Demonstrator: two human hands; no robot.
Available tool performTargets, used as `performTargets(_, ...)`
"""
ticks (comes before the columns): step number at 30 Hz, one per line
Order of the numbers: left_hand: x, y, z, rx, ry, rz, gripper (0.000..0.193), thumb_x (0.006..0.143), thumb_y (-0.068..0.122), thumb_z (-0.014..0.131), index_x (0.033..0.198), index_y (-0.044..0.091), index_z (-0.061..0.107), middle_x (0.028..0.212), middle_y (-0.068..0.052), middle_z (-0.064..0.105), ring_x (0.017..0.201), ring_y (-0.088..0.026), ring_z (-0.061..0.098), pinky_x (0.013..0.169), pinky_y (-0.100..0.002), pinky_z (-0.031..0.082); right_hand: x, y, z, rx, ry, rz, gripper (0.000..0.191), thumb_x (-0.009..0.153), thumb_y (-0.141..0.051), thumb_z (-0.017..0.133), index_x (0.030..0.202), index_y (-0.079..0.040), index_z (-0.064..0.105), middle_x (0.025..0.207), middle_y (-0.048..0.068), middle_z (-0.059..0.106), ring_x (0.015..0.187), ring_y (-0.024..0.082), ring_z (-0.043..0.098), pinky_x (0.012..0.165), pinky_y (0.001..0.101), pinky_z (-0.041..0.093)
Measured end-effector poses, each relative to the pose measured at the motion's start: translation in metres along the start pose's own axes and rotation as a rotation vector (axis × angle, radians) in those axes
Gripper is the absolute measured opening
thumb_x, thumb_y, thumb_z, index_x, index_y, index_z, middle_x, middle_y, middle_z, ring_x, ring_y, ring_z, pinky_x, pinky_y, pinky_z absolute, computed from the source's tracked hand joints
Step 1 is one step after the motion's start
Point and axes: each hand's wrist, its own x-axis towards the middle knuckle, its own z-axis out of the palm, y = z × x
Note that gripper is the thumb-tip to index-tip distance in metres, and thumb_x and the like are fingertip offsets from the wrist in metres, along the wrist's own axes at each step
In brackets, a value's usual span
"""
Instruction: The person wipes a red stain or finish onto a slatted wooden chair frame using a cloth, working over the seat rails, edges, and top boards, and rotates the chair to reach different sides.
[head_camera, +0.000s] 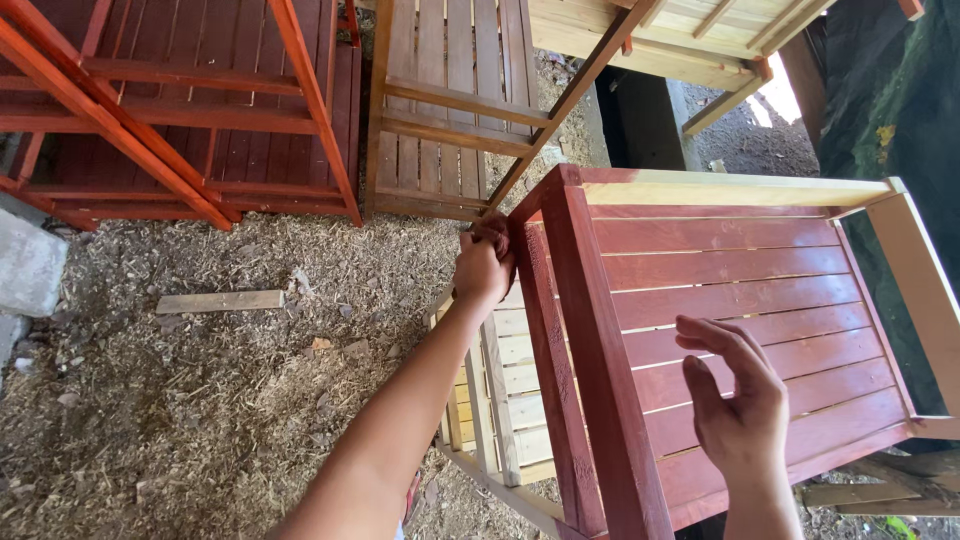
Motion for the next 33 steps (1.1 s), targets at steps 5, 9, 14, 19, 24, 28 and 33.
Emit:
performTargets(5,-0.047,-0.008,-0.011,0.107,-0.150,0.117,0.027,0.089,0.029,0.078,0.092,0.003,0.071,0.128,-0.020,0.055,0.092,-0.032,0.071,0.081,-0.042,0.063,-0.003,-0.002,-0.003,0.001,0.012,-0.004,0.038,0.089,0.016,0.058,0.125,0.005,0.065,0.118,0.013,0.068,0.110,0.020,0.068,0.099,0.0298,0.051)
performTargets(9,-0.062,-0.008,-0.020,0.145,-0.176,0.220,0.030,0.085,0.030,0.079,0.098,0.004,0.072,0.123,-0.020,0.057,0.090,-0.035,0.071,0.079,-0.046,0.061,-0.001,-0.004,0.001,0.067,0.029,0.052,0.041,0.087,0.017,0.056,0.126,0.005,0.065,0.119,0.013,0.067,0.110,0.020,0.068,0.098,0.0295,0.052)
performTargets(14,0.005,0.009,-0.021,0.081,-0.167,-0.132,0.022,0.092,0.011,0.063,0.110,-0.002,0.064,0.143,-0.025,0.045,0.086,-0.031,0.070,0.070,-0.039,0.062,-0.003,-0.018,-0.002,0.078,0.022,0.013,0.039,0.089,0.017,0.056,0.125,0.005,0.064,0.121,0.013,0.066,0.112,0.020,0.068,0.099,0.0302,0.052)
performTargets(19,0.036,0.011,-0.026,-0.282,0.136,-0.074,0.028,0.095,0.030,0.071,0.099,0.002,0.073,0.117,-0.019,0.070,0.097,-0.033,0.072,0.092,-0.043,0.057,-0.020,-0.023,-0.018,-0.004,0.010,0.003,0.038,0.088,0.017,0.057,0.123,0.006,0.065,0.120,0.013,0.067,0.110,0.021,0.068,0.099,0.0305,0.052)
performTargets(24,0.024,0.029,-0.004,-0.489,0.218,0.015,0.039,0.089,0.031,0.075,0.114,0.001,0.069,0.112,-0.020,0.071,0.099,-0.037,0.070,0.089,-0.046,0.055,-0.041,-0.008,-0.047,0.047,0.033,0.046,0.036,0.090,0.017,0.056,0.123,0.007,0.065,0.120,0.014,0.067,0.111,0.020,0.067,0.100,0.0297,0.052)
performTargets(28,-0.021,0.023,0.015,-0.599,0.318,0.211,0.040,0.087,0.023,0.079,0.116,-0.002,0.067,0.124,-0.023,0.062,0.104,-0.038,0.067,0.090,-0.048,0.053,-0.057,0.012,-0.061,0.205,0.054,0.129,0.035,0.092,0.017,0.054,0.125,0.009,0.063,0.121,0.014,0.066,0.113,0.021,0.067,0.099,0.0299,0.052)
performTargets(33,-0.124,0.024,0.025,-0.662,-0.113,-0.279,0.033,0.092,0.033,0.067,0.112,0.007,0.068,0.095,-0.011,0.077,0.084,-0.025,0.075,0.079,-0.042,0.064,-0.072,0.036,-0.073,0.405,0.057,0.142,0.036,0.094,0.018,0.053,0.128,0.011,0.062,0.121,0.015,0.068,0.112,0.021,0.068,0.098,0.0296,0.052)
